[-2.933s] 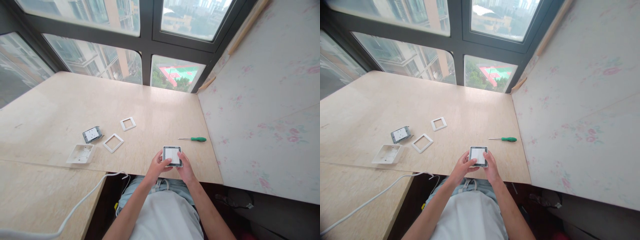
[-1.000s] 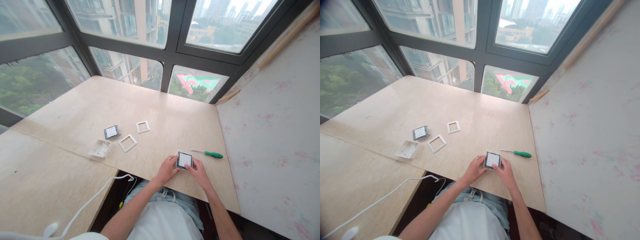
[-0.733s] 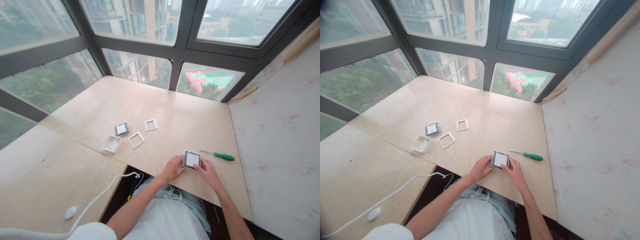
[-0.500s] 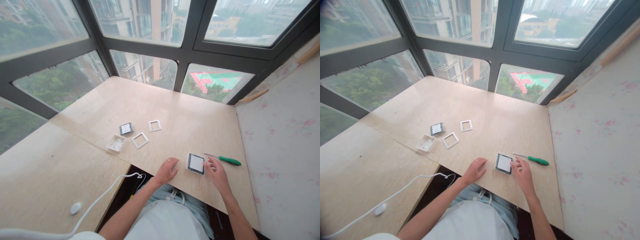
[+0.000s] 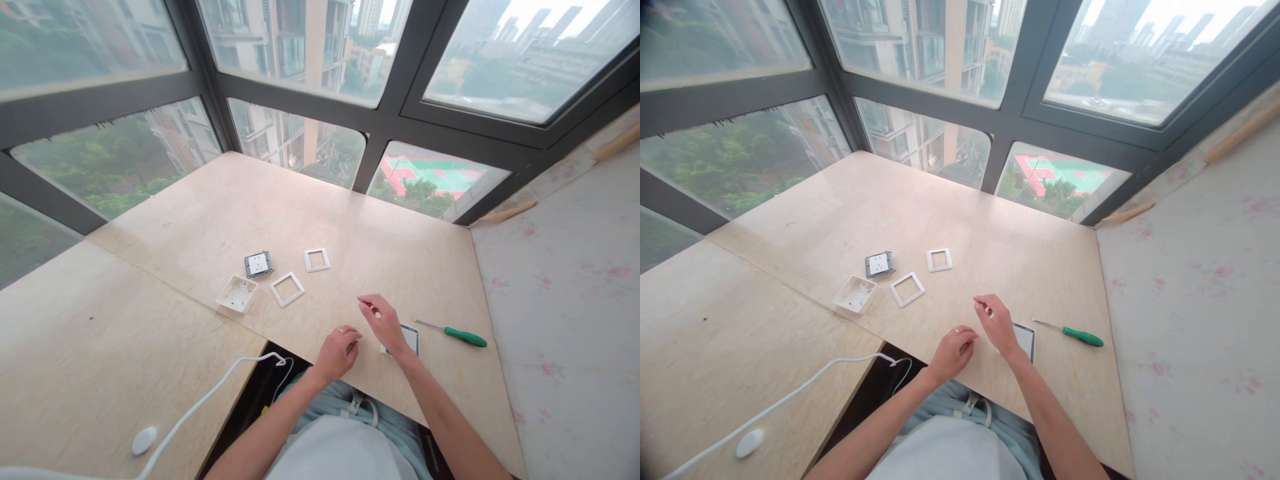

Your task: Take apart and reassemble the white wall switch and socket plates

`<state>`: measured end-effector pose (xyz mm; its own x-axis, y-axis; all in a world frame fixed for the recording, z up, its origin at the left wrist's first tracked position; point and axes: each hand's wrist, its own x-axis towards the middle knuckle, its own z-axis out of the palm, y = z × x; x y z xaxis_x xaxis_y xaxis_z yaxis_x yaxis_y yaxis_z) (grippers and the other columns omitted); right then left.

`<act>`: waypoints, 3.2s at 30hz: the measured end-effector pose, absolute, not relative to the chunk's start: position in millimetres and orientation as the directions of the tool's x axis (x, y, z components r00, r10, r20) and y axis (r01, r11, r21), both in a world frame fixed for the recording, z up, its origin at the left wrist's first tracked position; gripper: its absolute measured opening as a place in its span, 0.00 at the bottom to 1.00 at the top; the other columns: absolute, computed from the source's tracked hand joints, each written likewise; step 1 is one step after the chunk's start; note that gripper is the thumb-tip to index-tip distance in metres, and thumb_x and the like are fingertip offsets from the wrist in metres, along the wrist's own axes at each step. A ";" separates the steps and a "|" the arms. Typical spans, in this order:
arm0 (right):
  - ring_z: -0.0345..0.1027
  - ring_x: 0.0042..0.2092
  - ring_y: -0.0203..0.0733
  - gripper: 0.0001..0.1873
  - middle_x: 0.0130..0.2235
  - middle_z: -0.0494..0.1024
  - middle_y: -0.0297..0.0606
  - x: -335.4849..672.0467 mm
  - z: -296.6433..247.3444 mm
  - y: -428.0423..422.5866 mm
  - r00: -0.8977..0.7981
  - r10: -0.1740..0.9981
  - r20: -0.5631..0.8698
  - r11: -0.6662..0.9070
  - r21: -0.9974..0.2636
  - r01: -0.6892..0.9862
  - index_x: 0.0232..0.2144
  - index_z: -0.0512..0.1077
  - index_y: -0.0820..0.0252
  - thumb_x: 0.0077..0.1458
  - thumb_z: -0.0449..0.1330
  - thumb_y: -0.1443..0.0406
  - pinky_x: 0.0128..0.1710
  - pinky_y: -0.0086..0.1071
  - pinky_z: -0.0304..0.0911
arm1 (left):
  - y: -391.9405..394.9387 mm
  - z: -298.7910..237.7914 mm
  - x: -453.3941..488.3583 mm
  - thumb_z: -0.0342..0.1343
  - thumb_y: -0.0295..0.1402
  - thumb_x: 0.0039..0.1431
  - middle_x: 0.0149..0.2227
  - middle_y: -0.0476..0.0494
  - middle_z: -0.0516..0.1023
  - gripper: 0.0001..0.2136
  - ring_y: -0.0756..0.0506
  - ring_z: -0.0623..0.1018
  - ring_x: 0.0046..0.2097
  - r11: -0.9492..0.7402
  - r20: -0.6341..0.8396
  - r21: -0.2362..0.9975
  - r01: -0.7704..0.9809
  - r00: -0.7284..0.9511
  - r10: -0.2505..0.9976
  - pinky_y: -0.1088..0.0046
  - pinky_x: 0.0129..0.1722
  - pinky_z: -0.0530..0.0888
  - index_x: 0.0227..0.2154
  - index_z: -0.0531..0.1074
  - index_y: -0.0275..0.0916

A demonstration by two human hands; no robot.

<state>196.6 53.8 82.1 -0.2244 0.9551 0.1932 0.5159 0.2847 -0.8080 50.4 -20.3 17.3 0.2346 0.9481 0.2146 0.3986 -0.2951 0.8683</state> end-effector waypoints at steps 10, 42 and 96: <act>0.54 0.67 0.58 0.46 0.65 0.62 0.54 109.9 41.2 207.5 -0.597 0.795 0.102 0.534 -0.585 0.611 0.65 0.57 0.60 0.47 0.70 0.61 0.64 0.54 0.52 | -19.3 20.3 50.6 0.51 0.20 0.56 0.38 0.42 0.79 0.12 0.44 0.77 0.42 -0.266 0.197 0.897 0.353 0.219 0.956 0.67 0.44 0.74 0.37 0.77 0.38; 0.63 0.62 0.57 0.56 0.61 0.68 0.56 277.8 81.7 119.1 -0.558 0.775 0.297 0.622 -0.519 0.587 0.70 0.36 0.59 0.53 0.65 0.51 0.60 0.54 0.60 | -16.9 15.9 45.5 0.48 0.25 0.62 0.39 0.42 0.79 0.10 0.44 0.78 0.42 -0.320 0.240 0.863 0.392 0.240 0.941 0.65 0.43 0.75 0.38 0.74 0.40; 0.57 0.66 0.57 0.50 0.64 0.64 0.52 350.4 56.3 -1.3 -0.482 0.854 0.198 0.503 -0.553 0.665 0.71 0.39 0.55 0.57 0.63 0.53 0.62 0.56 0.60 | 23.8 26.3 101.6 0.63 0.48 0.55 0.64 0.35 0.63 0.38 0.36 0.66 0.61 -0.334 0.143 0.893 0.302 0.513 0.846 0.57 0.52 0.73 0.65 0.55 0.47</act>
<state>350.4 -1.3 56.3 -0.4817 0.8537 0.1979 0.6645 0.5031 -0.5526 101.6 23.8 26.3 0.5134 0.8462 0.1426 0.3020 -0.3337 0.8930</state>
